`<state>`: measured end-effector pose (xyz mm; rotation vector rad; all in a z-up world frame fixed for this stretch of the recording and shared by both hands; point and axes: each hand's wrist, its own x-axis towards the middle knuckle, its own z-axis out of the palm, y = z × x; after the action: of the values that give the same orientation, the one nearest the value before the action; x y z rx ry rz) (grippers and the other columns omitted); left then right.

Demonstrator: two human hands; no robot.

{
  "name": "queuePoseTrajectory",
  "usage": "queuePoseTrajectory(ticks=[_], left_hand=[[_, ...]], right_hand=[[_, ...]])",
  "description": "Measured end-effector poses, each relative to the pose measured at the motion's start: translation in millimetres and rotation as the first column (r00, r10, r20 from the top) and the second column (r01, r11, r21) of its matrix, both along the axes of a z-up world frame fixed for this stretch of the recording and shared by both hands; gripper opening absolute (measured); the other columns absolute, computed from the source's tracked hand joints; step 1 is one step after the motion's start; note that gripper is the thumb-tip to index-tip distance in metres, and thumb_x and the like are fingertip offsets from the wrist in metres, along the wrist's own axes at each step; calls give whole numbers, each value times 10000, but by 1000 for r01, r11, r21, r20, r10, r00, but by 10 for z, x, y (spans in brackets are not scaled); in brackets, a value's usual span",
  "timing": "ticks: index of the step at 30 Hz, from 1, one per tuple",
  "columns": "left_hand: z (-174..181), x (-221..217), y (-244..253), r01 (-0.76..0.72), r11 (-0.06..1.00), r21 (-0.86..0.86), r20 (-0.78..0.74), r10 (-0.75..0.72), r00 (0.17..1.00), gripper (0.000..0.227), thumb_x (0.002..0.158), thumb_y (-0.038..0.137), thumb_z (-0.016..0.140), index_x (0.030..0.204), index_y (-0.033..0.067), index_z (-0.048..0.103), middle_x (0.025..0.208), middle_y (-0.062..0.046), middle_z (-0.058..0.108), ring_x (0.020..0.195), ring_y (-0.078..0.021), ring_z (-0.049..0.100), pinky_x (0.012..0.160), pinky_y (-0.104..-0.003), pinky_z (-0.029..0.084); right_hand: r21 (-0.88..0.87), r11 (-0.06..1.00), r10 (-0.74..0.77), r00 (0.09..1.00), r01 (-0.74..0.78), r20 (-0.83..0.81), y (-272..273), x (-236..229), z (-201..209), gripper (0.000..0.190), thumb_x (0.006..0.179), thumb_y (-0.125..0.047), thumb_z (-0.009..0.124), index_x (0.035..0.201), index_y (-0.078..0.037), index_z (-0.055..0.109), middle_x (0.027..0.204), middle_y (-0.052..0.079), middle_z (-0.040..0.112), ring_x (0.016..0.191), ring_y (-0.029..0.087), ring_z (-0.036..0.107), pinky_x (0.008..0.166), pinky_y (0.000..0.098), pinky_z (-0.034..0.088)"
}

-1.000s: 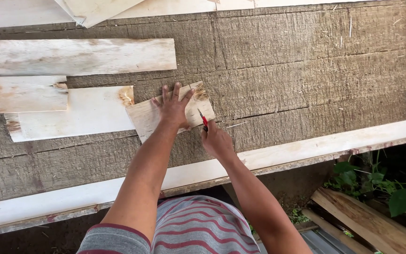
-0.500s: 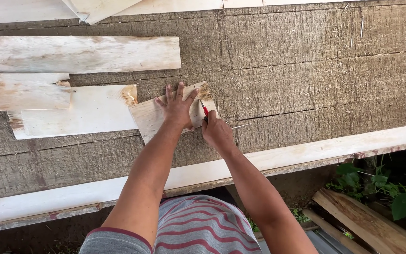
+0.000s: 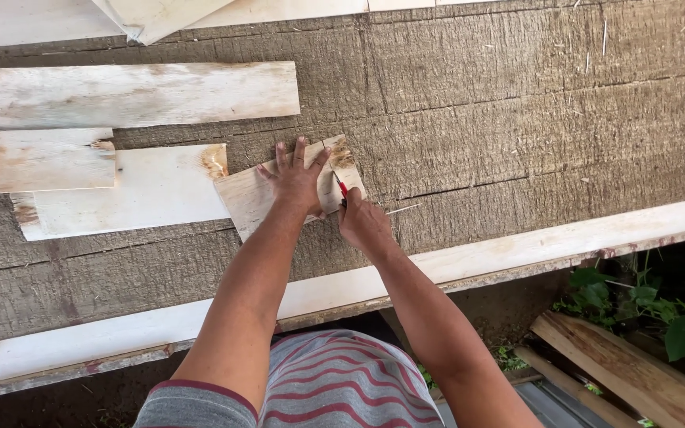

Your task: The person trims and prepares thin strips of wood by hand using a utility knife.

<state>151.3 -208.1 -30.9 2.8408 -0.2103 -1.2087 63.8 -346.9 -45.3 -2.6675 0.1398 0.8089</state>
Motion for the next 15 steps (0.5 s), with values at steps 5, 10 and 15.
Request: queuePoseTrajectory(ticks=[5, 10, 15], left_hand=[[-7, -19, 11, 9, 1000, 14, -3, -9, 1000, 1386, 641, 470, 977, 1625, 524, 3, 1744, -26, -114, 1573, -437, -74, 1130, -821, 144], [-37, -6, -11, 8, 1000, 22, 6, -9, 1000, 1390, 631, 480, 977, 1623, 527, 5, 1743, -27, -114, 1573, -438, -71, 1126, -823, 160], [35, -17, -19, 0, 1000, 26, 16, 0, 1000, 1359, 653, 490, 964, 1629, 519, 18, 1747, -29, -96, 1575, -432, -67, 1129, -807, 176]], right_hand=[[36, 999, -15, 1000, 16, -13, -1, -101, 142, 296, 1041, -374, 377, 1145, -104, 440, 940, 269, 732, 894, 480, 742, 771, 582, 585], [41, 999, -14, 999, 16, -48, -57, -197, 184, 338, 1055, -352, 334, 1226, -82, 446, 957, 244, 738, 882, 439, 755, 759, 559, 595], [87, 996, -18, 997, 24, -75, -63, -256, 283, 268, 1064, -320, 348, 1171, -99, 455, 986, 260, 742, 886, 433, 758, 754, 532, 594]])
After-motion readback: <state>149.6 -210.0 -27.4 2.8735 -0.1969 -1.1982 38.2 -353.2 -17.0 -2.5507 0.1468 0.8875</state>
